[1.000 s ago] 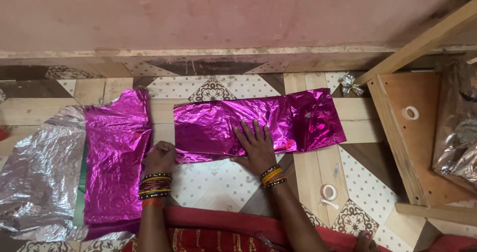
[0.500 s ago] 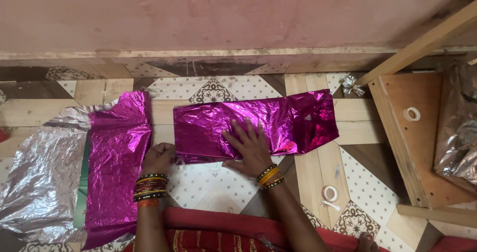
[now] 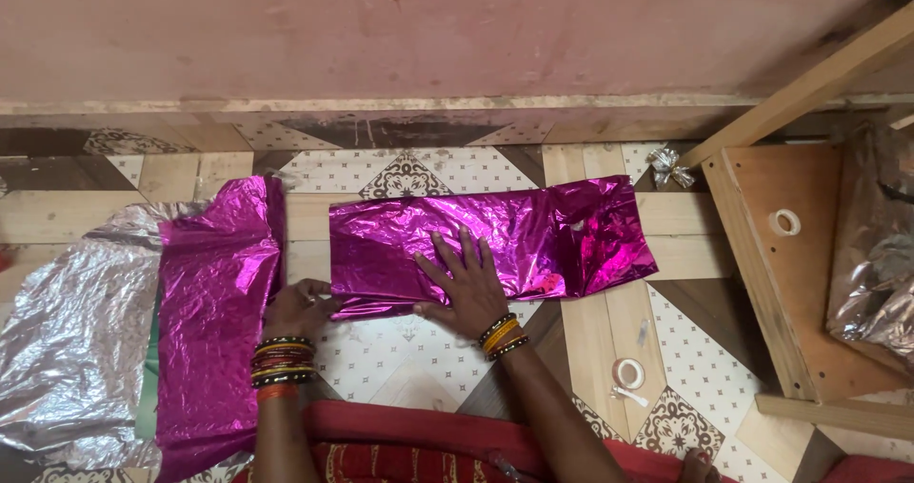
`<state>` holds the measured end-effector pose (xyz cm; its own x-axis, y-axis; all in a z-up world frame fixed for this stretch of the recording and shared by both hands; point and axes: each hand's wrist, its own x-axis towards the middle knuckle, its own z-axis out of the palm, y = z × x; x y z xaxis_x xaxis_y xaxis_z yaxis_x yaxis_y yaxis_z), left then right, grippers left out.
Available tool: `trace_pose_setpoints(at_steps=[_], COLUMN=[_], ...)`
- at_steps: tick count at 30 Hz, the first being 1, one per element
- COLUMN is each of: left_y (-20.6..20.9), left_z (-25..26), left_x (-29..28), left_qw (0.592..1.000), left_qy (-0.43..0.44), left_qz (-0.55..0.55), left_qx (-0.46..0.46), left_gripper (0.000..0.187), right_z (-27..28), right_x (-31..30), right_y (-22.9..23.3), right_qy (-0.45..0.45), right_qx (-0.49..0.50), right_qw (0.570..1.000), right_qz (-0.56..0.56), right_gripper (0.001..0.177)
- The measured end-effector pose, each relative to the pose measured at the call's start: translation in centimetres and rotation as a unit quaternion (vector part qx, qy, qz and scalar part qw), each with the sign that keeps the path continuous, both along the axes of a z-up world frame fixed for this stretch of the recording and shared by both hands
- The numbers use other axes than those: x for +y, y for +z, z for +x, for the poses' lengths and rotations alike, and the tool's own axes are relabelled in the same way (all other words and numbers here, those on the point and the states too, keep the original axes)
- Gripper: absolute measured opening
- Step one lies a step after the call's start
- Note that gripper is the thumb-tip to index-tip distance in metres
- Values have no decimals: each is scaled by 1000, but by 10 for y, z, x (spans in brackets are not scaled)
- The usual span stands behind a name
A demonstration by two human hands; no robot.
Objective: The person wraps a green diary in shiny pink wrapping paper on a tiled floor. They fold the paper around the diary, smooth the edges, and secure the folds with clear adhesive tape.
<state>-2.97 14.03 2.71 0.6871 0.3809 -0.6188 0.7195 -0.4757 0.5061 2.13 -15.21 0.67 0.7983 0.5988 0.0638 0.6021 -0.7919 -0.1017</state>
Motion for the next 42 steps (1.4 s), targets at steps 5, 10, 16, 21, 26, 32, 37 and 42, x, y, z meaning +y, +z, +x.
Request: trace_pose_setpoints(at_steps=[5, 10, 16, 21, 26, 32, 37, 42], left_y=[-5, -9, -8, 14, 29, 31, 13, -20], left_z=[-4, -4, -5, -18, -45, -37, -24, -22], left_x=[6, 10, 9, -6, -56, -79, -83, -91], left_qw=[982, 991, 972, 991, 977, 969, 928, 900], left_qy=[84, 46, 140, 127, 82, 197, 287, 332], left_qz=[-135, -109, -131, -20, -175, -146, -217, -201], left_qx=[-103, -64, -138, -42, -89, -10, -96, -197], left_gripper=[40, 46, 35, 48, 67, 74, 63, 61], right_z=[-1, 0, -2, 0, -3, -18, -16, -7], right_x=[2, 2, -1, 2, 19, 47, 54, 63], right_y=[0, 5, 6, 3, 4, 19, 35, 43], right_qy=[-3, 10, 57, 2, -33, -94, -98, -53], right_qx=[8, -12, -104, 25, 23, 60, 56, 104], right_qw=[1000, 1000, 990, 999, 999, 994, 993, 993], right_qz=[-11, 16, 77, 31, 16, 4, -24, -29], right_gripper=[91, 95, 80, 64, 62, 65, 71, 74])
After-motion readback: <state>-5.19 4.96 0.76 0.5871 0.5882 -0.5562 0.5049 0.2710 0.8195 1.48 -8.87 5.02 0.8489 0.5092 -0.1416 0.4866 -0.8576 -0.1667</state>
